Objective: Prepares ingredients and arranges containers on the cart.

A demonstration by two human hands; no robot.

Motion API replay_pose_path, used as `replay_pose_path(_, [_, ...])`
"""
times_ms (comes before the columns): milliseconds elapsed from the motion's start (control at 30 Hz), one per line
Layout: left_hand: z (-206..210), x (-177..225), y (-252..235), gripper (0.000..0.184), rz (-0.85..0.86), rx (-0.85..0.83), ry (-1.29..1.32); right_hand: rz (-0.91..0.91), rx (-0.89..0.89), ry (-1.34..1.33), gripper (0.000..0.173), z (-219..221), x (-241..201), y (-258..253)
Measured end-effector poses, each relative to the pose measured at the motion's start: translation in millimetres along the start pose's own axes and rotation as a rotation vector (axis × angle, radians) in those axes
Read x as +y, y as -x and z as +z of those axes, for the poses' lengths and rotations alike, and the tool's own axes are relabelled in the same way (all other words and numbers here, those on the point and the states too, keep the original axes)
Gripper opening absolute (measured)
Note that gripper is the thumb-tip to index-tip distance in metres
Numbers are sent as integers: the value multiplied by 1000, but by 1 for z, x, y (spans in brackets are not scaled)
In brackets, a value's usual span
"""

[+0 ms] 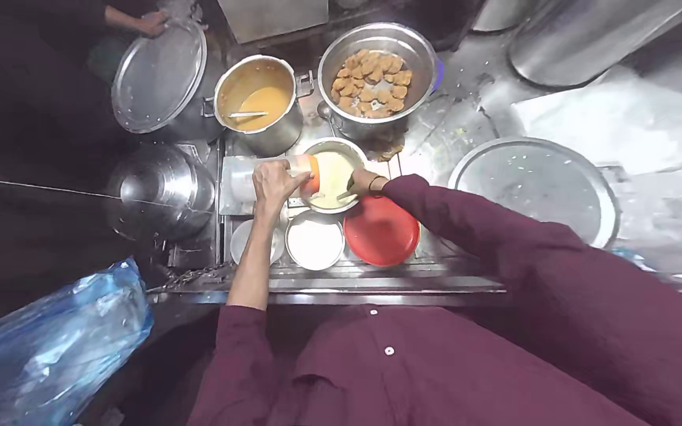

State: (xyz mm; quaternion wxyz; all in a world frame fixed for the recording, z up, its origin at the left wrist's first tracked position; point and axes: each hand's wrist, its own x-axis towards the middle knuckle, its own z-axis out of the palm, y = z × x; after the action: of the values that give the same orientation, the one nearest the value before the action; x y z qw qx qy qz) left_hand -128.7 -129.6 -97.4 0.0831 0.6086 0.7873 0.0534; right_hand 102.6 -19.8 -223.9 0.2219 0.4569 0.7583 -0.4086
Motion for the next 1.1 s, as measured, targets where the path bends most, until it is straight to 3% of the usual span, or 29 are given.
replay_pose_path(67, [3, -2, 14, 62, 76, 49, 45, -2, 69, -145, 26, 24, -3, -9])
replay_pose_path(133, [5, -3, 16, 63, 97, 69, 39, -24, 184, -124, 27, 39, -9, -21])
replay_pose_path(233, [7, -3, 0, 67, 44, 57, -19, -148, 277, 219, 32, 29, -23, -13])
replay_pose_path(300, [10, -2, -6, 69, 18, 41, -47, -238, 225, 487, 36, 13, -21, -4])
replay_pose_path(433, [8, -3, 12, 62, 111, 98, 11, -154, 118, 691, 24, -19, -7, 21])
replay_pose_path(533, [6, -5, 17, 61, 131, 130, 25, -29, 49, 541, 23, -35, -6, 35])
replay_pose_path(667, [8, -3, 9, 64, 90, 107, -4, -48, 0, 171, 20, -7, 18, 4])
replay_pose_path(800, [10, -3, 11, 65, 107, 122, -14, -125, 179, -147, 24, 47, 19, -13])
replay_pose_path(867, [10, -5, 19, 63, 145, 171, 8, -120, 262, -36, 26, 48, 0, -7])
replay_pose_path(967, [11, -5, 12, 64, 122, 152, -15, -191, 276, 367, 42, 22, -12, -9])
replay_pose_path(1100, [17, -4, -6, 68, 82, 96, -75, -195, 142, 712, 18, -29, -19, 3])
